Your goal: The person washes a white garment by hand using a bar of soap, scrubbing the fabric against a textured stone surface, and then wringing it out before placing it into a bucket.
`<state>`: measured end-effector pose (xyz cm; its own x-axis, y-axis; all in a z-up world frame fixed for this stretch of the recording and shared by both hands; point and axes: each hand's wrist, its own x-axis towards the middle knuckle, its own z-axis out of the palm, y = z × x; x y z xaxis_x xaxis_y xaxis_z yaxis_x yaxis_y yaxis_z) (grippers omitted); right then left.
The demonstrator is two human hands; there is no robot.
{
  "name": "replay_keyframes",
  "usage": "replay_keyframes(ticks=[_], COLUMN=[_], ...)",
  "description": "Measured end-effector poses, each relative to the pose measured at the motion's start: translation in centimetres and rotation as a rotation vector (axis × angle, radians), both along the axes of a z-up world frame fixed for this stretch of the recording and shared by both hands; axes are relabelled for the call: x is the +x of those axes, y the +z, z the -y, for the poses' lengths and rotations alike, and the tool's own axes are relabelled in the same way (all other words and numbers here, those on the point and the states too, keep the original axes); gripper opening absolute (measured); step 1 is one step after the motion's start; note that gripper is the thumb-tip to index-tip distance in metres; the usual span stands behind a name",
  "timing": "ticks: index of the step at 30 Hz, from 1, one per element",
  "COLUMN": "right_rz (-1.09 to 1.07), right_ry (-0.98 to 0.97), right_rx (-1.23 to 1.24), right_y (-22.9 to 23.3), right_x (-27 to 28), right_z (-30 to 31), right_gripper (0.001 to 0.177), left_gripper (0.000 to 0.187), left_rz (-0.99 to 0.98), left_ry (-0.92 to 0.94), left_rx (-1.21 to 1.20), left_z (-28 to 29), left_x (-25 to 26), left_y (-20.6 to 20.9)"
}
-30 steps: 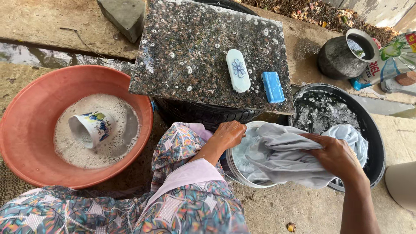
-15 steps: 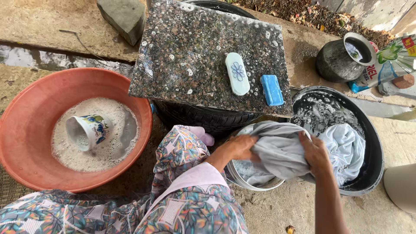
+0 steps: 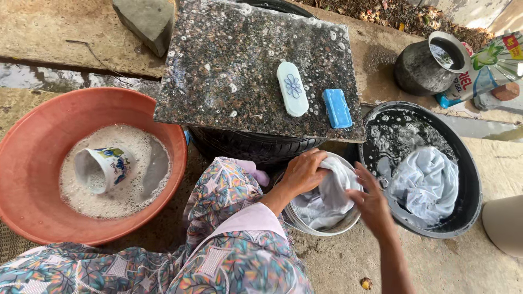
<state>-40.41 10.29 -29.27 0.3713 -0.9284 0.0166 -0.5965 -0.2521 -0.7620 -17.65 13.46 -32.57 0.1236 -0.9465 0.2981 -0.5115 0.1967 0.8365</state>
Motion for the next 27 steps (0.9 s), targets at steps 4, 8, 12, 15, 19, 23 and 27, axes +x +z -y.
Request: replay_keyframes(ticks=[4,8,12,15,19,23,27], right_rz=[-0.061,0.25,0.558,0.65,0.524,0.634,-0.079], right_ry=[0.035,-0.258,-0.366,-0.364,-0.504,-0.534,-0.455], right_rx=[-0.293,0.094,0.175,0.238,0.383,0.364,0.201], right_y=[-1.4,-4.0,-2.6,-0.2,-0.1,-7.5,-15.0], right_x=[3.7,0.6,-2.6,-3.2,-4.7,-7.7,-7.7], right_z=[-0.9,2.8,5.3,4.6,3.0,3.3,0.7], right_gripper=[0.06,0.031,0.031,0.035,0.038,0.032,0.055], left_gripper=[0.044,0.063,0.086,0.091,0.052,0.051,0.058], left_rz=[0.012,-0.05,0.123,0.294,0.549,0.572,0.613], left_ry=[-0.083,-0.072,0.093,0.076,-0.2,-0.351,-0.395], left_rx=[-0.224,-0.15,0.316,0.381,0.601,0.645,0.602], left_z=[0.4,0.2,0.0,0.4,0.1,0.0,0.1], left_x=[-1.2,-0.3,0.0,-0.3,-1.2,-1.9,-2.4], left_y=[-0.1,0.9,-1.3,-4.9,-7.6,-6.8,-6.6])
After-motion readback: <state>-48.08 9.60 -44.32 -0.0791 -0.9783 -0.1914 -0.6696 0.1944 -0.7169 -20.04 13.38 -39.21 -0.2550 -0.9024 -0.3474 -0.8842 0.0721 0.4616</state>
